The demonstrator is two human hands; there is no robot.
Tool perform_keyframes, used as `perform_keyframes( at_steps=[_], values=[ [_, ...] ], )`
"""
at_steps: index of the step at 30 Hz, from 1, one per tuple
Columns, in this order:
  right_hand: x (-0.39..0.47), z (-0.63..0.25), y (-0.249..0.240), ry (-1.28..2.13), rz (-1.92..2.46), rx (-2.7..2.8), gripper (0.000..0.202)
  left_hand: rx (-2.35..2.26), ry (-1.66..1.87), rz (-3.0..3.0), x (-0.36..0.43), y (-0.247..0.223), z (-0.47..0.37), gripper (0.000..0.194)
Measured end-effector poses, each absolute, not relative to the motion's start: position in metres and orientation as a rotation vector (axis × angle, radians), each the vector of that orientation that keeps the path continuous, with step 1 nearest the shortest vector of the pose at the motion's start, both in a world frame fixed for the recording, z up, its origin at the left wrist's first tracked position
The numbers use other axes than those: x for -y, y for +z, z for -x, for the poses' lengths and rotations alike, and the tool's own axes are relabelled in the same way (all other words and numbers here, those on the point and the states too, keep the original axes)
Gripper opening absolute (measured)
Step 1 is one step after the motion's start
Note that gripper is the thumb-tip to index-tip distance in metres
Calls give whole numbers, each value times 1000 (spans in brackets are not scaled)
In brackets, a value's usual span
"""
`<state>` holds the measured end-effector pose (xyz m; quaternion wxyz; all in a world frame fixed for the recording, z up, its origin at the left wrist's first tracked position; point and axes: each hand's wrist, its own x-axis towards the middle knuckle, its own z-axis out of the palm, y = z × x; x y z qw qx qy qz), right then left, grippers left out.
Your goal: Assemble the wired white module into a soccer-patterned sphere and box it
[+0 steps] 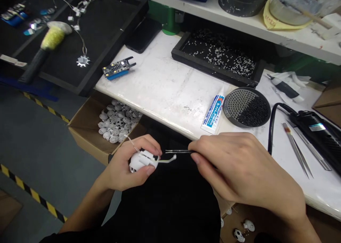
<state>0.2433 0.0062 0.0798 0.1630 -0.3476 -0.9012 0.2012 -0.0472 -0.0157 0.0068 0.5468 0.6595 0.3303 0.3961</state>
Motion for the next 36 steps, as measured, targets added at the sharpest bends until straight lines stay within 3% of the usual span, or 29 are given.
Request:
perform_keyframes(
  at_steps=[4, 7, 10, 18, 36],
  values=[
    [-14, -222, 67, 1146, 1066, 2167, 16, -376, 725, -1399, 10, 3, 42, 25],
    [-17, -197, 48, 1685, 999, 1952, 28, -196, 750, -1278, 9, -4, 30, 30],
    [-17, -180, 37, 1939, 878, 1740, 22, -128, 756, -1236, 10, -10, 24, 24],
    [-15, -173, 42, 1892, 812, 1608, 11, -98, 740, -1208, 11, -16, 27, 20],
    [-7, -174, 43, 1701, 1082, 1737, 22, -257, 788, -1370, 15, -12, 34, 36]
  ],
)
